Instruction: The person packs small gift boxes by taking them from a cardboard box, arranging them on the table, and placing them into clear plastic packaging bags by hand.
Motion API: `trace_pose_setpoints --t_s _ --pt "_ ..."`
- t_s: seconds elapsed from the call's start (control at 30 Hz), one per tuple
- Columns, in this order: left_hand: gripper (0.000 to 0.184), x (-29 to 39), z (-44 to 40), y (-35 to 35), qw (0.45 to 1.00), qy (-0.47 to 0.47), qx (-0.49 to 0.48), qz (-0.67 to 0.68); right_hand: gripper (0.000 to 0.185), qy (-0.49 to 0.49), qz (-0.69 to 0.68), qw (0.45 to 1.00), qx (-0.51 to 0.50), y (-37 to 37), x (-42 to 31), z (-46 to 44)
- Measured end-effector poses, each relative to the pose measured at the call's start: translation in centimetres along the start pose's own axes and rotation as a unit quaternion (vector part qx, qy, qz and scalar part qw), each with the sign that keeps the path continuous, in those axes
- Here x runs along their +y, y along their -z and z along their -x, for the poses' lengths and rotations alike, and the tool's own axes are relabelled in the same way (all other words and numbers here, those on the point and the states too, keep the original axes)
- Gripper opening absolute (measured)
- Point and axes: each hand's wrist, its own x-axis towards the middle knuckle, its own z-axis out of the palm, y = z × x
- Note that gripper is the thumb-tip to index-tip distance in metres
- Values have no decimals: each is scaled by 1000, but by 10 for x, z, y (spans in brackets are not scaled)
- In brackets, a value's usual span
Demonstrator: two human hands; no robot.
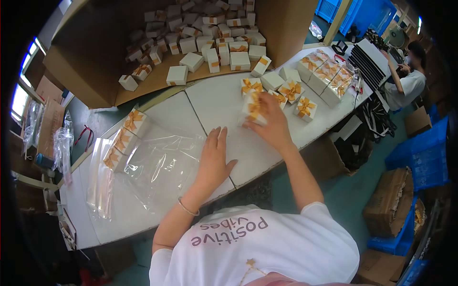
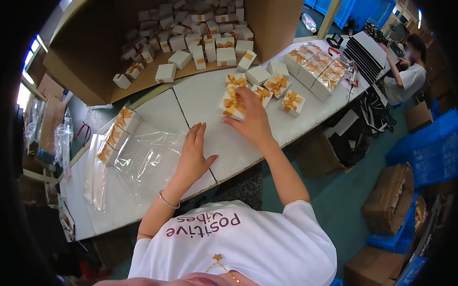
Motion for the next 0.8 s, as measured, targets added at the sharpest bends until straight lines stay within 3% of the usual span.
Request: trace_pose_setpoints --t_s 0.07,0.2,0.27,0.3,0.37,0.43,0.47,0.5,0.57,0.63,0.67,0.77,0.8 --pt "91 7 8 9 1000 -7 -2 -9 74 22 269 946 -182 -8 21 -5" --pt "82 6 45 59 989 8 67 -132 76 -12 252 947 -201 0 14 -6" --pt "78 3 63 83 981 44 81 -171 82 -87 48 977 -187 6 13 0" --pt "76 3 72 93 965 86 63 -238 82 -86 47 975 -199 8 9 5" --pt "73 -6 88 101 939 148 46 -306 90 -237 -242 923 -181 7 -2 19" --pt "65 -29 99 103 911 153 30 -381 93 -251 -288 899 -213 -4 -14 32" --pt "46 -42 101 101 895 125 81 -420 91 -254 -308 884 -243 -12 -19 39" --pt "46 -52 104 102 888 144 84 -429 90 -256 -327 868 -270 -20 -26 46" --pt "25 -66 109 108 925 121 129 -336 88 -223 -322 845 -364 -37 -46 56" --pt "20 -61 103 117 915 108 187 -342 83 -163 -266 840 -443 -60 -68 69" --pt "14 -57 101 121 905 84 241 -341 79 -115 -236 855 -447 -76 -81 78" --pt "14 -45 99 136 908 104 261 -310 71 -32 -194 887 -419 -131 -107 96" --pt "14 -44 99 139 907 98 263 -314 72 38 -131 917 -376 -150 -110 97"
